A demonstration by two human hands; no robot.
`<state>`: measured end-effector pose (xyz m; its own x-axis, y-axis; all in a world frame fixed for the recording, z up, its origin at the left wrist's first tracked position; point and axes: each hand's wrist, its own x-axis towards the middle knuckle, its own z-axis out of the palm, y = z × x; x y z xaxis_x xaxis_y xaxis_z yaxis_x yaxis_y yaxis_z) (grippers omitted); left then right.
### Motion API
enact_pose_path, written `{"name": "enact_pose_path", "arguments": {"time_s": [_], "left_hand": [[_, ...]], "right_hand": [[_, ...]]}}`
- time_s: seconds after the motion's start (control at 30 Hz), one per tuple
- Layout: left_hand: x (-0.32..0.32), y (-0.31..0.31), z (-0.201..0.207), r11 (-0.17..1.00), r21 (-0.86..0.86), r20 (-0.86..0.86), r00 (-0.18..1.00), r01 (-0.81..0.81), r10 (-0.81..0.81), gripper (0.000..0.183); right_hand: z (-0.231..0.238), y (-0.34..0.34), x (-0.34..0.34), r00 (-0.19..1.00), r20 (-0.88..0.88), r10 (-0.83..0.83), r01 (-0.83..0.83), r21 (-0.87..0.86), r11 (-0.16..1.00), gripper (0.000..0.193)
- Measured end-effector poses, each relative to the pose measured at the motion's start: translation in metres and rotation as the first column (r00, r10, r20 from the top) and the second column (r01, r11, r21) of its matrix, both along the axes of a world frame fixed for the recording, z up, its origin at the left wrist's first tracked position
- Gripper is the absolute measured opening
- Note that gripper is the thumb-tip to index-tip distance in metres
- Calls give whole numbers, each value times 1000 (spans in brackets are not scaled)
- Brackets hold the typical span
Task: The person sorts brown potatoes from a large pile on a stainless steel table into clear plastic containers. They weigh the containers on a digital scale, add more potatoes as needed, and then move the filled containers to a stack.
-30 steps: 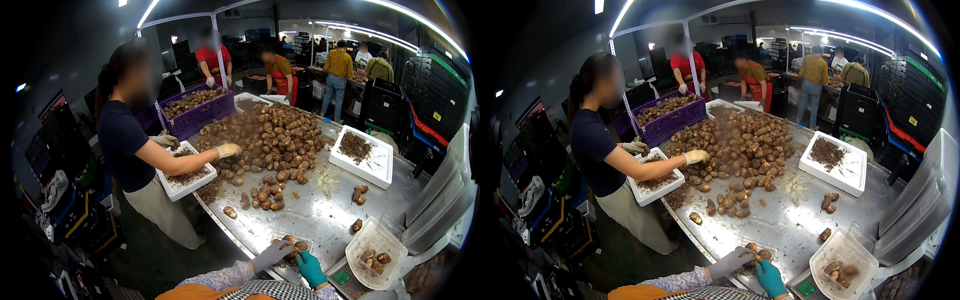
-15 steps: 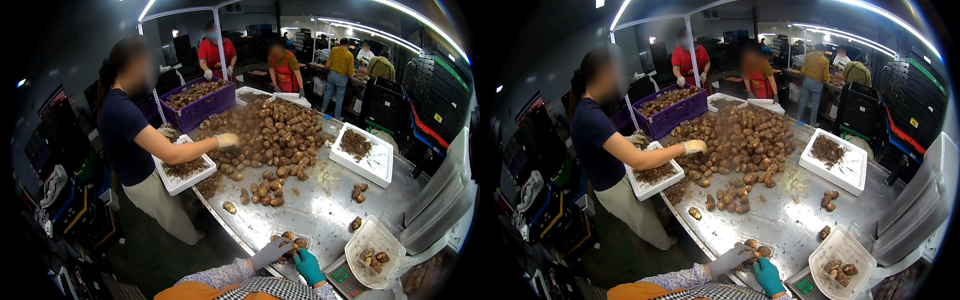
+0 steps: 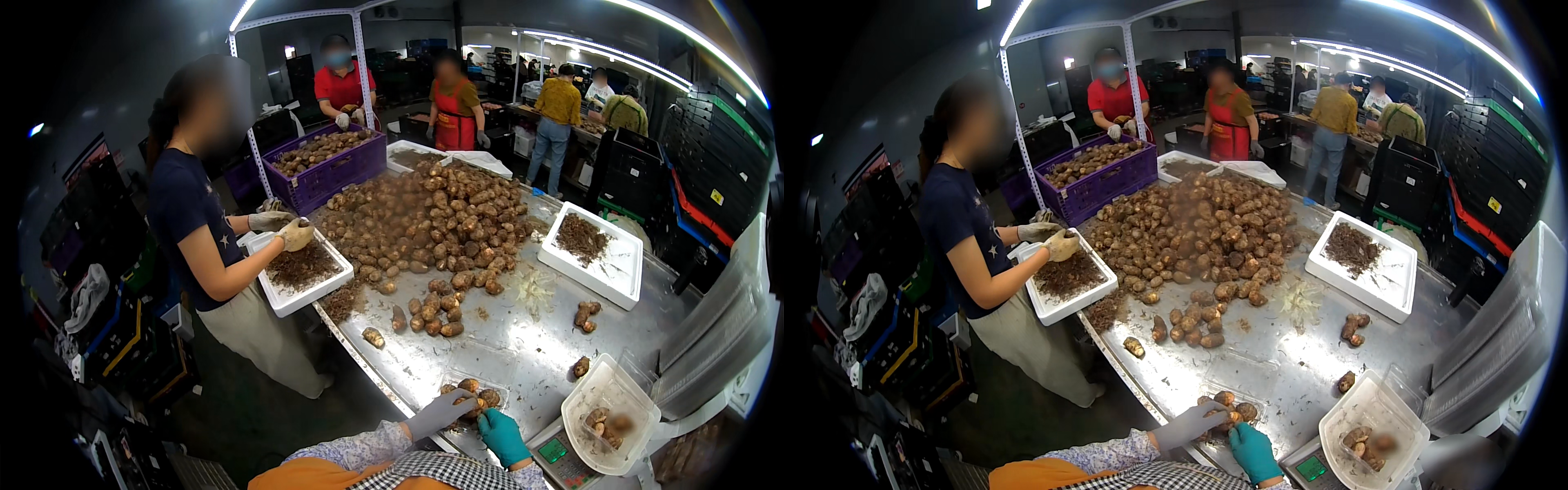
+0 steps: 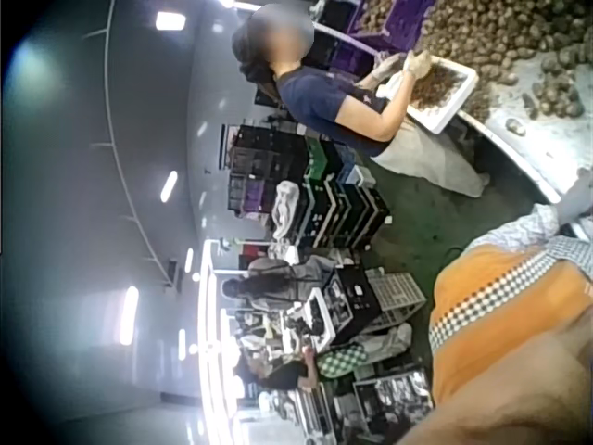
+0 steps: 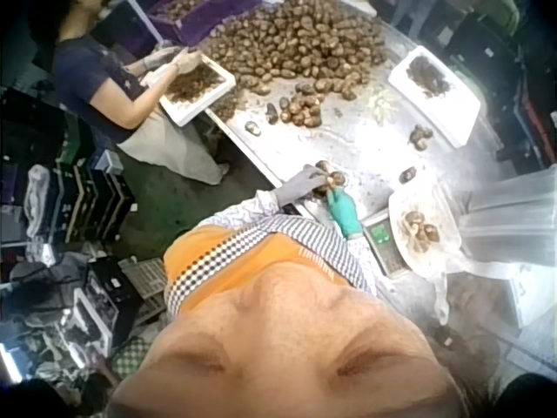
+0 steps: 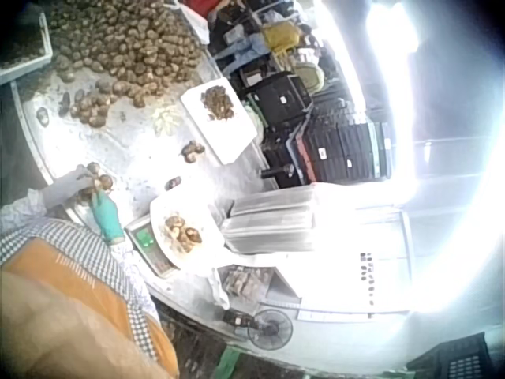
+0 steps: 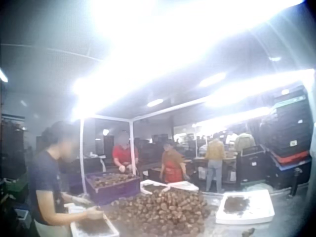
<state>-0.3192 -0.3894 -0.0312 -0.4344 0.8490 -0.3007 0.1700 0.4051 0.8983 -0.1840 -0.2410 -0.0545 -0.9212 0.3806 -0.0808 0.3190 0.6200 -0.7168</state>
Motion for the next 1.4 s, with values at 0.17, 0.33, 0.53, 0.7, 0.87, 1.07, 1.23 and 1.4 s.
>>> {"name": "enact_pose_path", "arguments": {"time_s": [0.17,0.33,0.53,0.7,0.87,1.07,1.23,1.4], "left_hand": [[2,3,9,997,-44,120,990,-68,73,31],[3,1,3,991,51,117,986,-123,116,40],[-1,4,20,991,-56,250,959,-120,130,59],[0,-5,-12,990,138,-5,999,-38,39,38],[-1,3,-21,995,92,13,999,-31,30,37],[4,1,-13,977,103,235,959,-189,161,52],[1,0,-31,976,176,106,988,-127,110,51],[3,1,-24,963,243,41,993,-117,110,51]], "right_hand": [[1,-2,0,998,-56,-44,41,-44,998,26],[4,-6,-1,998,-3,-55,54,-54,997,27],[-26,10,-4,998,-57,25,-20,72,997,32],[-28,7,1,995,-85,48,-42,71,997,27],[-23,10,1,998,-59,13,-9,64,998,23],[-16,7,-2,996,-66,54,-51,49,998,27],[-10,0,-2,992,-121,40,-36,33,999,32],[-6,1,-2,999,9,36,-37,50,998,31]]}}
